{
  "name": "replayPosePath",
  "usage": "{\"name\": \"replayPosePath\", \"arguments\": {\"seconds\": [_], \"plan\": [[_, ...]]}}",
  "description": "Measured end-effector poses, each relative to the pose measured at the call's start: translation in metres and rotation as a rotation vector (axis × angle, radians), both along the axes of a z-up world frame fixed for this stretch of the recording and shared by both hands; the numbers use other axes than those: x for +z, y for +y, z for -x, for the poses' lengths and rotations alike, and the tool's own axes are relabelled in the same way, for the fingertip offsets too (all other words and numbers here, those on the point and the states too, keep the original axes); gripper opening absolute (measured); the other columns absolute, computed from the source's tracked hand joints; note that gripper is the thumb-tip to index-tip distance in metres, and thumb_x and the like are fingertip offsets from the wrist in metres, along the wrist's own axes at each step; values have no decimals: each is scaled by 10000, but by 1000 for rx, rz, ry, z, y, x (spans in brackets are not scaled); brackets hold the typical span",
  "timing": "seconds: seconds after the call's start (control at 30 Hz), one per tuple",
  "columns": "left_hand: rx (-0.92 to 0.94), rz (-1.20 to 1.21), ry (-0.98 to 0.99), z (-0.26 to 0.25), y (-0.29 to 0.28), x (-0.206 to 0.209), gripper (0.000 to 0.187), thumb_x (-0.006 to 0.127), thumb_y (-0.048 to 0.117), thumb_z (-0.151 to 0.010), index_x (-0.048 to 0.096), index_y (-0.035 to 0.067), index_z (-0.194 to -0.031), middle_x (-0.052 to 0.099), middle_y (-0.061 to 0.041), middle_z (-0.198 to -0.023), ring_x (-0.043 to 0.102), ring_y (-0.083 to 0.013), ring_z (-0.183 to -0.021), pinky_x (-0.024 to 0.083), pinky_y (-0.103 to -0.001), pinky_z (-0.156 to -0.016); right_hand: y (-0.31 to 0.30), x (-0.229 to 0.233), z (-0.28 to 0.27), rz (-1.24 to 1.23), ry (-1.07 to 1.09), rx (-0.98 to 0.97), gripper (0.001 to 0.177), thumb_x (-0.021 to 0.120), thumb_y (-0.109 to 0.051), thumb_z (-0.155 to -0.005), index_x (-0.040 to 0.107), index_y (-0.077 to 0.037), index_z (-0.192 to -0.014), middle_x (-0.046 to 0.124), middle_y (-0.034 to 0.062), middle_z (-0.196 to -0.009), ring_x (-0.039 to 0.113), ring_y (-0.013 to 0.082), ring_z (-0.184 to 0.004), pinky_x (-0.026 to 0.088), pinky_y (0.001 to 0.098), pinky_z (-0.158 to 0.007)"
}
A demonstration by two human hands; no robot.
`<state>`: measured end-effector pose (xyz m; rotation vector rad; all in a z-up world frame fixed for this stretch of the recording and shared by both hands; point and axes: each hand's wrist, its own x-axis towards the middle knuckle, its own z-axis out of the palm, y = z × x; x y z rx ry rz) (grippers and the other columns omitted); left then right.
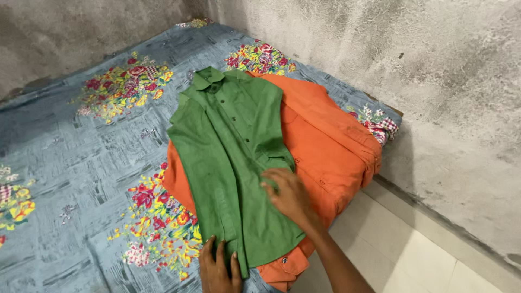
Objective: The person irons a green shirt and a peach shirt laid out on a bed. They smooth the fabric with their hands, use an iron to press the shirts, and fold the green shirt after ironing.
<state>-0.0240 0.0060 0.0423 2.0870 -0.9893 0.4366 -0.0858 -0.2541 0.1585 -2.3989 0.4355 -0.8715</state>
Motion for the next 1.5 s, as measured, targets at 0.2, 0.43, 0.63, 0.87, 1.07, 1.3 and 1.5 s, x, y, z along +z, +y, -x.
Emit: {"name": "replayPosePath", "arguments": {"seconds": [0.2,0.43,0.63,0.87,1.07,1.3,1.5], "plan": [[12,-19,5,0,0,0,466,694,199,-796,623,-35,-1192,530,-298,-1337,516,-495,-1221,418,-561,-1039,-52,-27,49,-283,-5,-498,394,682,-312,-933,696,-22,-1201,755,182,-1060,726,316,-975,559,418,-845],[-8,-9,15,1,1,10,464,686,211,-810,623,-32,-1200,528,-288,-1341,517,-479,-1227,403,-568,-1057,-40,-64,-2,-522,67,-372,335,657,-185,-883,753,-88,-1188,812,113,-990,781,261,-826,602,385,-778],[16,-44,84,6,2,20,433,681,195,-836,624,-15,-1211,524,-263,-1359,511,-465,-1237,413,-548,-1042,19,-47,-30,-52,32,-327,400,821,-166,-763,761,-91,-1151,533,224,-1340,473,415,-1224,400,506,-1017],[56,-26,34,12,1,32,442,680,192,-824,622,7,-1221,519,-236,-1385,468,-444,-1302,342,-552,-1092,75,-23,-29,357,165,-87,350,689,14,-778,733,-49,-1120,539,159,-1434,439,358,-1379,337,576,-1092],[7,-11,-37,11,-14,68,456,652,144,-818,607,48,-1261,549,-165,-1396,462,-368,-1351,272,-554,-1174,84,-12,1,344,6,165,300,658,13,-819,723,-45,-1107,586,144,-1433,503,294,-1365,372,506,-1103],[-155,-87,4,10,-60,97,503,673,175,-864,564,18,-1328,551,-198,-1357,468,-380,-1292,315,-531,-1120,-5,-72,-2,-430,-153,-454,249,675,-90,-938,691,-19,-1176,728,134,-1064,731,222,-899,586,340,-761],[-190,-185,272,8,-91,96,489,683,152,-867,555,10,-1318,593,-205,-1229,588,-398,-1106,479,-477,-931,-37,-108,-20,-461,131,-362,352,691,-35,-809,740,-57,-1158,750,95,-844,717,184,-751,564,332,-693]]}}
